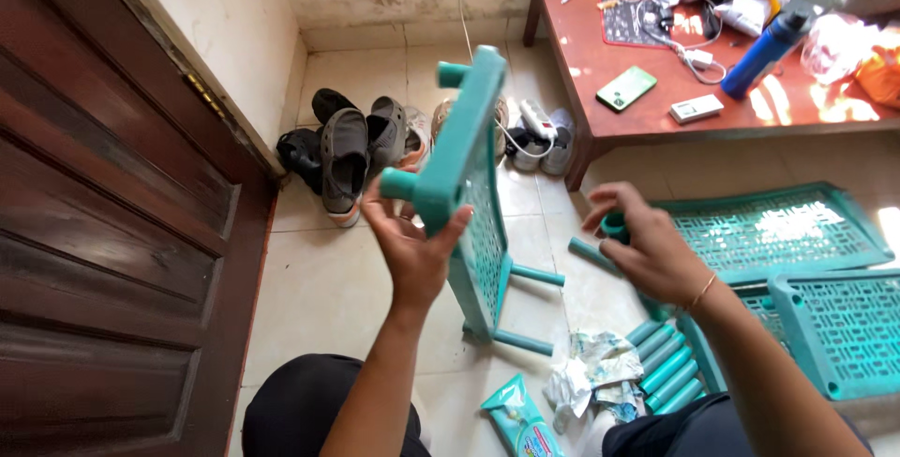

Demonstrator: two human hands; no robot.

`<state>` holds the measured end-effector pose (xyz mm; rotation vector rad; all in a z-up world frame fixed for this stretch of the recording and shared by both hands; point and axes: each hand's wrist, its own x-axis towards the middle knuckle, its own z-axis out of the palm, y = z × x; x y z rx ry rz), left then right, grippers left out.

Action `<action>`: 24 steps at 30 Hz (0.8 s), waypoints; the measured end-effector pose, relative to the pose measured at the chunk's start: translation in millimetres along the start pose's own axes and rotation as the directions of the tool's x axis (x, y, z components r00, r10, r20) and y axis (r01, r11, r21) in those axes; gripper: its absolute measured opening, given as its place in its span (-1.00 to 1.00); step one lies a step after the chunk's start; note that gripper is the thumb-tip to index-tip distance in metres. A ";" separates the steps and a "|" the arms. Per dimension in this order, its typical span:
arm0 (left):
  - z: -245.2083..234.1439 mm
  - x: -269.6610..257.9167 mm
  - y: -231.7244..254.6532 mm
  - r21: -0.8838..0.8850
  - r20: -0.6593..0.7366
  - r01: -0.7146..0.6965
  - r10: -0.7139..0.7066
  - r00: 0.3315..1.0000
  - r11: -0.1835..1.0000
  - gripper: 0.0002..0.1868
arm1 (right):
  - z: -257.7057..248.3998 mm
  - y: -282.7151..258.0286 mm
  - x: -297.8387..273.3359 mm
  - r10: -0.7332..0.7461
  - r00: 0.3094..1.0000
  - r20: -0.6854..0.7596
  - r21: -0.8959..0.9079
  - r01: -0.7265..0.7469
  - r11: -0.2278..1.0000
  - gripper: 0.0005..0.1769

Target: The person assembles a teal plastic stool by inserting cylindrical legs into the seat base and wiping the components with a cloth. They handle the seat and legs one at a time, cleaning each leg before insertion, and complete the assembly of one stool.

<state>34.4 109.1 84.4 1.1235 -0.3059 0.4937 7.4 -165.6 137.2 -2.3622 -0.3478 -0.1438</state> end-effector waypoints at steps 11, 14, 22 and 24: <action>17.7 -18.7 -9.5 0.071 0.067 -0.057 0.052 0.996 0.996 0.11 | -9.9 19.3 -40.5 0.234 0.972 0.024 0.642 -0.194 0.742 -0.74; 19.8 -22.4 -12.2 0.062 0.059 -0.019 0.015 0.998 0.998 0.14 | -14.6 26.2 -54.8 0.114 0.993 0.002 0.718 -0.081 0.691 -0.66; 33.9 -32.8 -17.1 0.036 0.089 -0.030 0.026 0.996 0.999 0.15 | -11.0 1.4 -78.5 0.106 0.980 -0.167 0.438 -0.022 0.899 -0.58; 37.7 -35.3 -18.2 0.034 0.097 -0.031 0.027 0.995 0.999 0.15 | -10.4 -6.4 -79.2 0.062 0.968 -0.243 0.366 0.033 0.930 -0.58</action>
